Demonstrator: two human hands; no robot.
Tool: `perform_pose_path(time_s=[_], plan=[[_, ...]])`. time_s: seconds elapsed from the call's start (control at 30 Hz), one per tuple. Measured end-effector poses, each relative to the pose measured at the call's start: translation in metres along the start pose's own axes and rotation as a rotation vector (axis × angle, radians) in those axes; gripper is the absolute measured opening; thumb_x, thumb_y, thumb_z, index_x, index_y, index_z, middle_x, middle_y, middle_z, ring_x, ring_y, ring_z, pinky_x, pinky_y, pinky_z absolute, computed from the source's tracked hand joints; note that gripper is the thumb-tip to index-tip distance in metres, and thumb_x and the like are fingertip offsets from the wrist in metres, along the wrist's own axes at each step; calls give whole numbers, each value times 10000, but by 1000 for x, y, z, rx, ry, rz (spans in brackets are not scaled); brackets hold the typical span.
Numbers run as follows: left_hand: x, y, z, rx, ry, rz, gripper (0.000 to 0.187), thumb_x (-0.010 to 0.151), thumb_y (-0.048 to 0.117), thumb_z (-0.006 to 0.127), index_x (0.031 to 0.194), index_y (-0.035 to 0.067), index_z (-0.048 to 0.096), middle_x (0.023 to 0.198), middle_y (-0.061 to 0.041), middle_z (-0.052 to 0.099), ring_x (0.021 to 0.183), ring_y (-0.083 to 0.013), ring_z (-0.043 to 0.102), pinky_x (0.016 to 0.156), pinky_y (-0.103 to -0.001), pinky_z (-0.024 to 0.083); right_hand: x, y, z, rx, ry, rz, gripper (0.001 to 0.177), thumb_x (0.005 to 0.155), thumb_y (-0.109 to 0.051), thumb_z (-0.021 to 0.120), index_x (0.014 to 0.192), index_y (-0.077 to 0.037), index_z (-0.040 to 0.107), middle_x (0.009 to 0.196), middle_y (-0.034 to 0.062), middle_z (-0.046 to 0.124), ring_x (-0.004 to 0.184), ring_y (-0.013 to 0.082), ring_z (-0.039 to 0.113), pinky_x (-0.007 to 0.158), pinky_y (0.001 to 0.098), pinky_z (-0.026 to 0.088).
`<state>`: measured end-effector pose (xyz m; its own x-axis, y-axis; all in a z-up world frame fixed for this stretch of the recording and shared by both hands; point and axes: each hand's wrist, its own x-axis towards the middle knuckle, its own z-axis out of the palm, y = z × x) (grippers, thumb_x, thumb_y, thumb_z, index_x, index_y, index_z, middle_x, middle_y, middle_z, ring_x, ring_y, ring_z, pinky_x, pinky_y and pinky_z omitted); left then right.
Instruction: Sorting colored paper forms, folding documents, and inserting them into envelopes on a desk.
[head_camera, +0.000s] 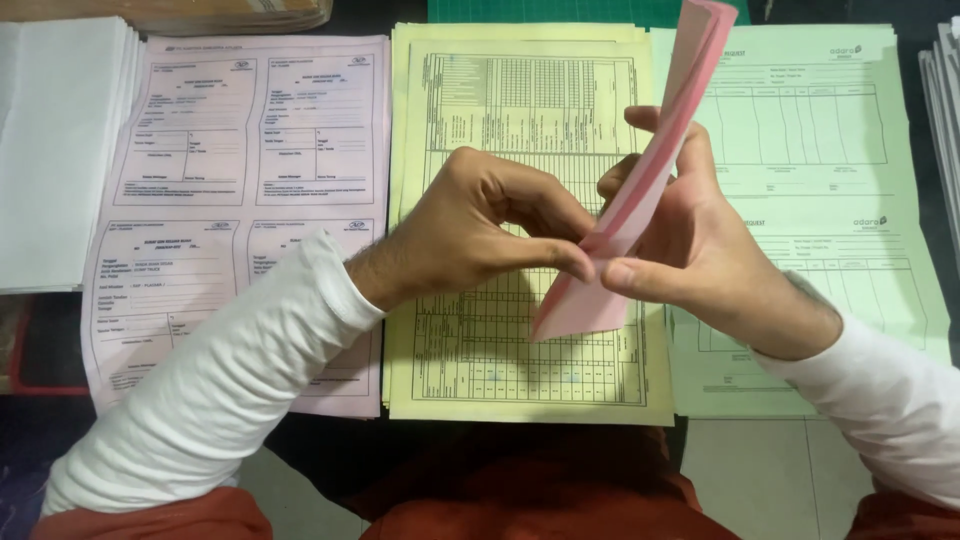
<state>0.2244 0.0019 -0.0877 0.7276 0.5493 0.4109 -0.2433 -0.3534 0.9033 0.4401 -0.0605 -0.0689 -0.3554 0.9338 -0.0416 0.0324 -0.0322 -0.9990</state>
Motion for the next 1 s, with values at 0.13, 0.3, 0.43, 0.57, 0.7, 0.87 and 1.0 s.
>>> perform_pose_path(time_s=[0.13,0.3,0.43,0.57,0.7,0.87,1.0], plan=[[0,-1,1,30,33,-10,182,905,74,787,1058,-2,725,1025,-158,773,945,-245,796,879,-303,712,1,-2,0,-10,40,42,825,861,-122,714,1467,-153,156,923,58,577,839,181,683,816,349,645],[3,0,0,62,225,-53,210,801,61,874,939,1,728,920,-136,772,819,-197,793,788,-256,710,4,6,-8,256,104,7,668,933,-137,606,1480,-78,228,1243,175,573,1079,252,636,1001,394,579],[2,-3,-5,61,188,-20,199,827,76,865,957,26,724,971,-144,776,853,-240,810,804,-296,731,4,-3,-3,32,99,43,874,832,-254,652,1502,-103,111,1341,175,521,1127,269,623,993,434,591],[0,-14,-4,46,11,34,432,898,408,667,1019,-5,696,1009,-176,770,833,-261,821,716,-301,726,4,-13,-2,-43,126,164,763,787,-207,717,1448,-108,348,1072,102,641,918,231,691,745,370,637],[4,-24,-28,765,-93,327,332,992,300,739,1049,-26,716,1008,-182,784,884,-299,791,792,-406,661,8,-23,-13,15,302,243,501,787,-243,679,1227,-29,573,1179,111,660,972,262,672,784,425,648],[-2,-35,-60,1152,-253,8,852,843,669,788,1471,167,507,1540,-174,481,1394,-362,477,1132,-668,317,3,-22,-50,45,505,132,328,981,-324,634,1239,-125,588,1164,-20,685,1023,132,697,889,314,638],[-7,-29,-65,1122,-240,-208,831,864,633,751,1479,132,504,1573,-168,428,1435,-355,393,1163,-676,185,5,-19,-69,32,669,49,209,1099,-401,605,1204,-221,617,992,-125,696,939,24,721,900,226,654]])
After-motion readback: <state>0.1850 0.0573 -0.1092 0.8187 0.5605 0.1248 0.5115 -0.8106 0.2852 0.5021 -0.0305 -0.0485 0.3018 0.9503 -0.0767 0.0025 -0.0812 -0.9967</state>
